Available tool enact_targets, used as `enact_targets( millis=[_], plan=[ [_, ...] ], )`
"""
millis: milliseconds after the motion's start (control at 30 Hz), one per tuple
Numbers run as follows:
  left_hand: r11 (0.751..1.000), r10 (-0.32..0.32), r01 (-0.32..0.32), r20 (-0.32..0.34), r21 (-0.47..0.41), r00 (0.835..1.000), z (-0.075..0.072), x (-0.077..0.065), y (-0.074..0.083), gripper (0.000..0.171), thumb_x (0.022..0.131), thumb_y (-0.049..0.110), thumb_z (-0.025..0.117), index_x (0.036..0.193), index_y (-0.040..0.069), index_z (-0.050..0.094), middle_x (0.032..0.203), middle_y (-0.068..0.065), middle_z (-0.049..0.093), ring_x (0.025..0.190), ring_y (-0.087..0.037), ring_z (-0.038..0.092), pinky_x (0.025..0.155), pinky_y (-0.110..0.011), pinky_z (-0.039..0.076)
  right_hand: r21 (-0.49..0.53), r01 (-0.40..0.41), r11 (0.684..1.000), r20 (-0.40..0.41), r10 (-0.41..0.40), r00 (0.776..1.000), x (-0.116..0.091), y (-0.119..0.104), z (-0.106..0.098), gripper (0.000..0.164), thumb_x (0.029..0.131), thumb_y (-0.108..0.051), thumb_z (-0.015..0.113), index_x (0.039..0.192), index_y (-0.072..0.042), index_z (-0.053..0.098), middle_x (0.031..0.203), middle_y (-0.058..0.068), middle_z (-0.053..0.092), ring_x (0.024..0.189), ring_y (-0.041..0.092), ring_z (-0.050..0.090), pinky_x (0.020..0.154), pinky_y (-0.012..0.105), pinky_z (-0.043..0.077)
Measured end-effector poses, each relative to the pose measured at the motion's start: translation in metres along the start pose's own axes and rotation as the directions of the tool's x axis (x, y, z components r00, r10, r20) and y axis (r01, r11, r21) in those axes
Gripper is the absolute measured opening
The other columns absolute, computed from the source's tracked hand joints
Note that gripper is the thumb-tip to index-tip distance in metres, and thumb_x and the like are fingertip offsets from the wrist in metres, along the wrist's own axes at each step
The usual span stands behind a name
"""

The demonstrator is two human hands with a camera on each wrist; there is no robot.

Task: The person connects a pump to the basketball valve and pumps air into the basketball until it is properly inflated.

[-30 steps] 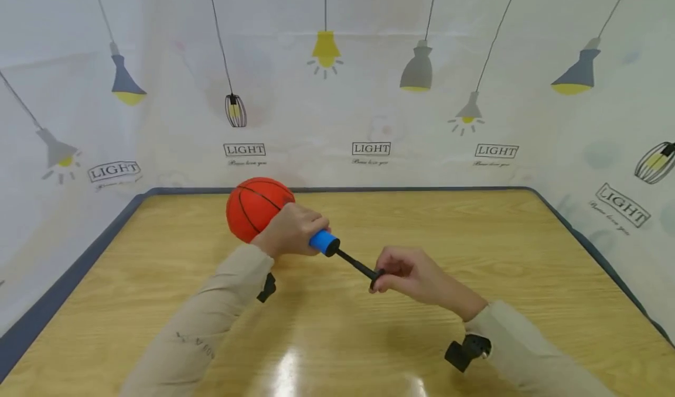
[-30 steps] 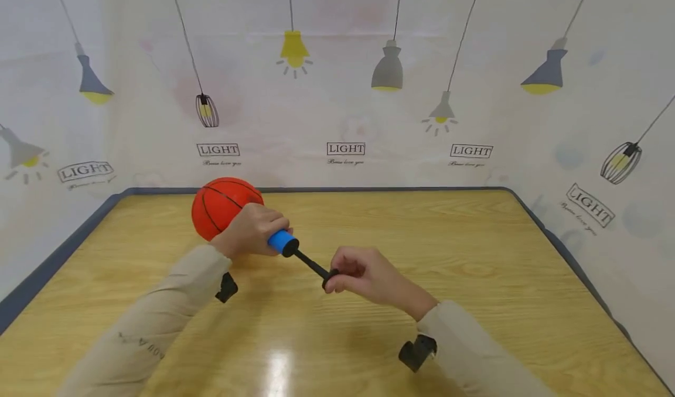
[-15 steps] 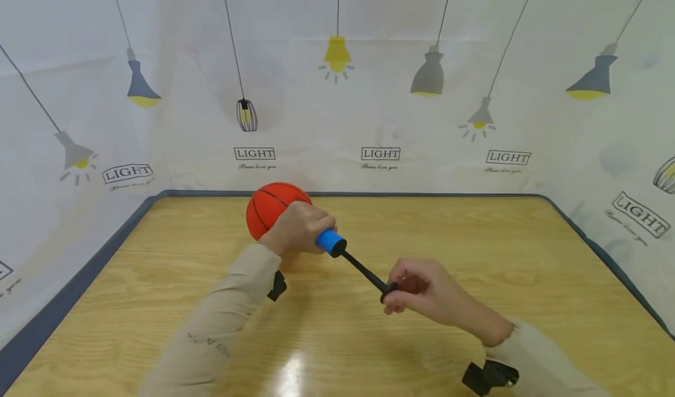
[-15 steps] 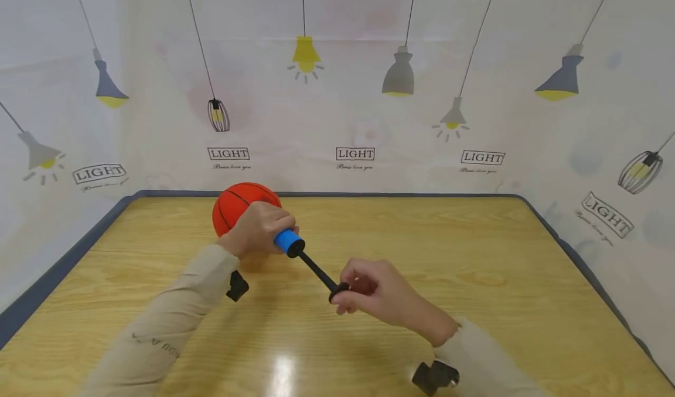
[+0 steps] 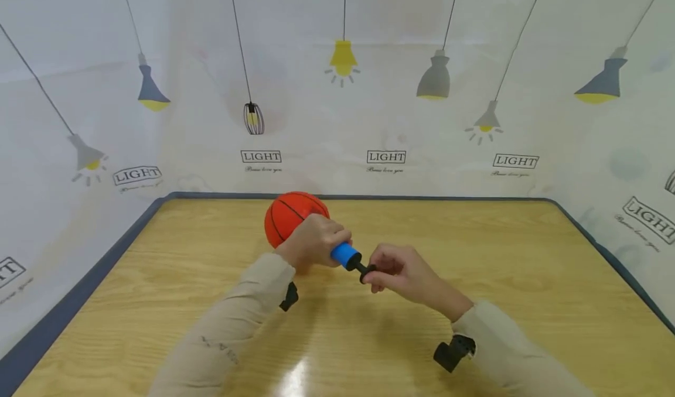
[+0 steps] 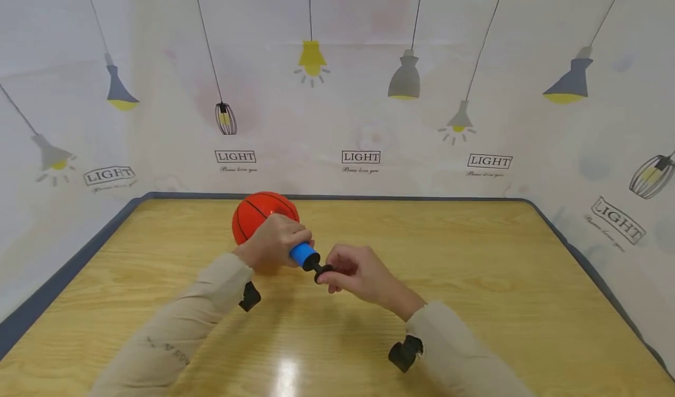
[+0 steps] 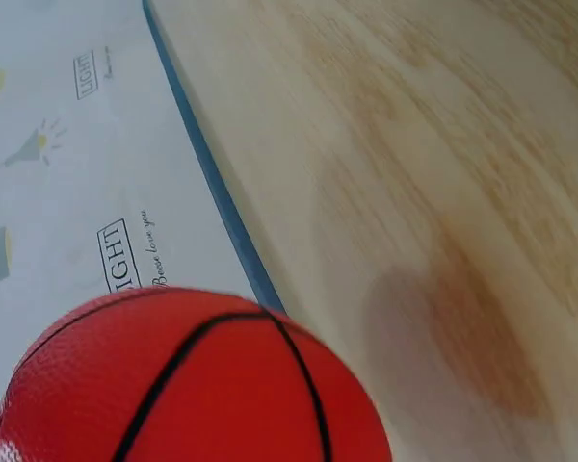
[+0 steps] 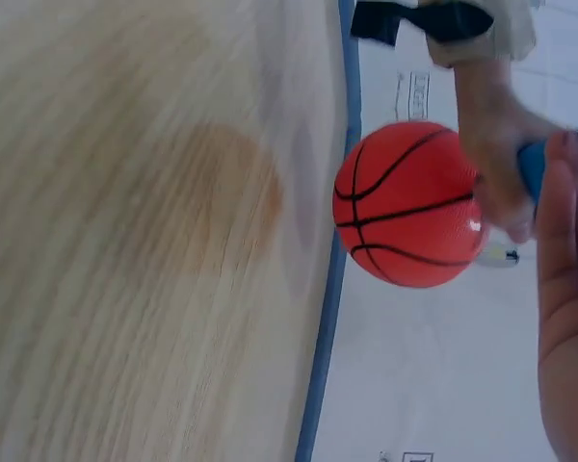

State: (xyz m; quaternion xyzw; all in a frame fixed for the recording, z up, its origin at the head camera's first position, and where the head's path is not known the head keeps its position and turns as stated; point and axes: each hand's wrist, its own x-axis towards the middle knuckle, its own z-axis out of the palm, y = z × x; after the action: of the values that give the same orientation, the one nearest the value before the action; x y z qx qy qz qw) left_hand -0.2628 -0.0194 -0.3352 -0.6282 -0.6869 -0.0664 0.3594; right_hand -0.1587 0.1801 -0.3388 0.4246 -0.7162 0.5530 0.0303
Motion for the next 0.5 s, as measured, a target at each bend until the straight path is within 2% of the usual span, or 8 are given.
enact_targets(
  millis=[100,267,367,500],
  plan=[
    [1.0,-0.005,0.005,-0.002,-0.01,1.0,-0.002,-0.001,-0.002,0.019,0.062,0.02,0.069,0.07,0.012,0.054,0.056,0.005,0.055,0.047,-0.006,0.052,0.047,-0.02,0.043,0.013,-0.022,1.0,-0.014,0.022,1.0,-0.015,-0.01,-0.001,0.01,0.079,0.008,0.056,0.086,0.0,0.054,0.071,0.011,0.061,0.057,0.017,0.06,0.049,0.032,0.05],
    [0.999,-0.05,0.049,-0.034,-0.014,0.998,-0.009,-0.006,-0.01,0.022,0.058,0.018,0.072,0.069,0.01,0.054,0.056,0.003,0.055,0.047,-0.007,0.052,0.045,-0.02,0.042,0.057,0.014,0.998,0.011,-0.015,1.0,-0.037,-0.027,-0.011,0.012,0.079,0.007,0.057,0.086,-0.002,0.055,0.071,0.012,0.061,0.058,0.016,0.061,0.048,0.03,0.05],
    [0.999,-0.04,0.04,-0.035,-0.008,0.999,-0.008,-0.003,-0.009,0.022,0.059,0.019,0.071,0.07,0.01,0.055,0.057,0.003,0.056,0.048,-0.007,0.054,0.046,-0.02,0.043,0.035,0.018,0.999,0.022,-0.018,1.0,-0.031,-0.022,-0.015,0.011,0.08,0.006,0.056,0.086,-0.004,0.055,0.072,0.011,0.062,0.06,0.016,0.062,0.05,0.03,0.051],
    [1.0,-0.018,0.018,-0.028,0.003,0.999,-0.006,0.003,0.0,0.021,0.06,0.019,0.071,0.07,0.011,0.054,0.056,0.004,0.055,0.047,-0.006,0.052,0.046,-0.02,0.044,0.025,0.065,0.998,0.024,-0.065,0.998,-0.011,0.002,-0.008,0.006,0.081,0.004,0.055,0.086,0.0,0.054,0.073,0.015,0.062,0.061,0.019,0.063,0.053,0.031,0.051]
  ],
)
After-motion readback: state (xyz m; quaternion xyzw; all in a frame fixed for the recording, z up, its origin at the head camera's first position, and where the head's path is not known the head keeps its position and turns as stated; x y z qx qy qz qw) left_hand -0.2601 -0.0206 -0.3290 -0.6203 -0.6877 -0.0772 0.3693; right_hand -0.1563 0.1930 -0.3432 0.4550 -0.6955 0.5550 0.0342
